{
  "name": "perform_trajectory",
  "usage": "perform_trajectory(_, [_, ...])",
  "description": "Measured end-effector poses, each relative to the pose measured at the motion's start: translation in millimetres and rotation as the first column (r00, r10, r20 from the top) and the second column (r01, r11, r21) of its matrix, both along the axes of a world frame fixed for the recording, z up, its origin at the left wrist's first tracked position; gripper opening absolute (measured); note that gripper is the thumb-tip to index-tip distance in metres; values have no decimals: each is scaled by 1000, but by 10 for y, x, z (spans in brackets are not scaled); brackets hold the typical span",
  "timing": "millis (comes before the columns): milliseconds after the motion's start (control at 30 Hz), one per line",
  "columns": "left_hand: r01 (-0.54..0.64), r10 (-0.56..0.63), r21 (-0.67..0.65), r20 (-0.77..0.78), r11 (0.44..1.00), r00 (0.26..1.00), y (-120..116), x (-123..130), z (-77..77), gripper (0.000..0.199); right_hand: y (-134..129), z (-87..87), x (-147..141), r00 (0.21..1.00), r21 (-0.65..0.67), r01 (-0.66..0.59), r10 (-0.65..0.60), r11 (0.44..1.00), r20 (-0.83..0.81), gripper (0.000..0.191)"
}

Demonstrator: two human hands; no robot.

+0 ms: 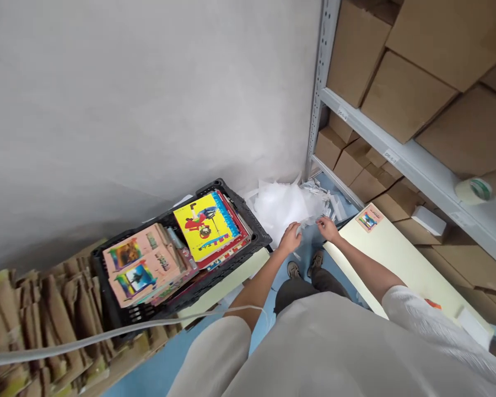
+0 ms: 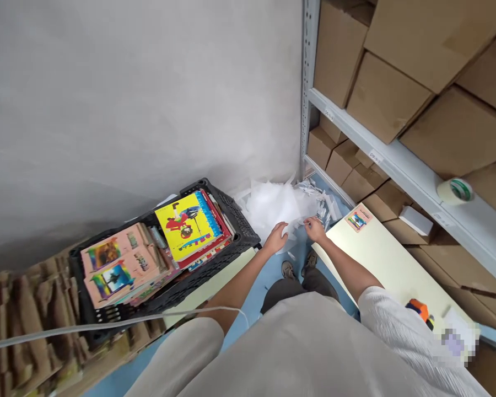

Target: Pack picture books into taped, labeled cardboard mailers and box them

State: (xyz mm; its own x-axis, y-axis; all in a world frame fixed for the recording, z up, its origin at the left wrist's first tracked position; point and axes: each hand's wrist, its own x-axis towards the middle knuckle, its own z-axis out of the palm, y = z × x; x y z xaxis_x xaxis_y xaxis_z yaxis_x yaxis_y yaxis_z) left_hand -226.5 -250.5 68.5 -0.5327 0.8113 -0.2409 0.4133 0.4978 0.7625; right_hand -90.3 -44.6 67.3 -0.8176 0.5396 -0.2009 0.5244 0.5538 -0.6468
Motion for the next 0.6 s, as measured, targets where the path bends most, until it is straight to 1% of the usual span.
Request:
perform_trajectory(67, [-38,39,-31,22,999,999,47,-41,-108,53,122,-165,-192,1000,-32,-13,14,999,18,23])
perform_trajectory(133, [-79,82,-57,45,995,996,103,-86,-238,53,256,-367,-385,999,-62,-18,20,998,28,23])
perform_trajectory(200, [-113,118,-70,61,991,991,164,-132,-384,54,392,-604,-570,999,-87,-15,18,996,45,24])
perform_trajectory(333, [-171,176,-80,63,982,982,284,-211,-688,56,624,-1137,-892,991,-116,-29,44,993,124,28])
perform_trajectory(500, [-212,223,-119,85,970,971,407,-240,-1049,54,757,-1786,-1210,967,-135,-73,104,988,231,34])
perform_trajectory(600, [-236,252,-142,107,961,962,442,-204,-1242,52,771,-2102,-1343,960,-131,-103,133,986,247,38])
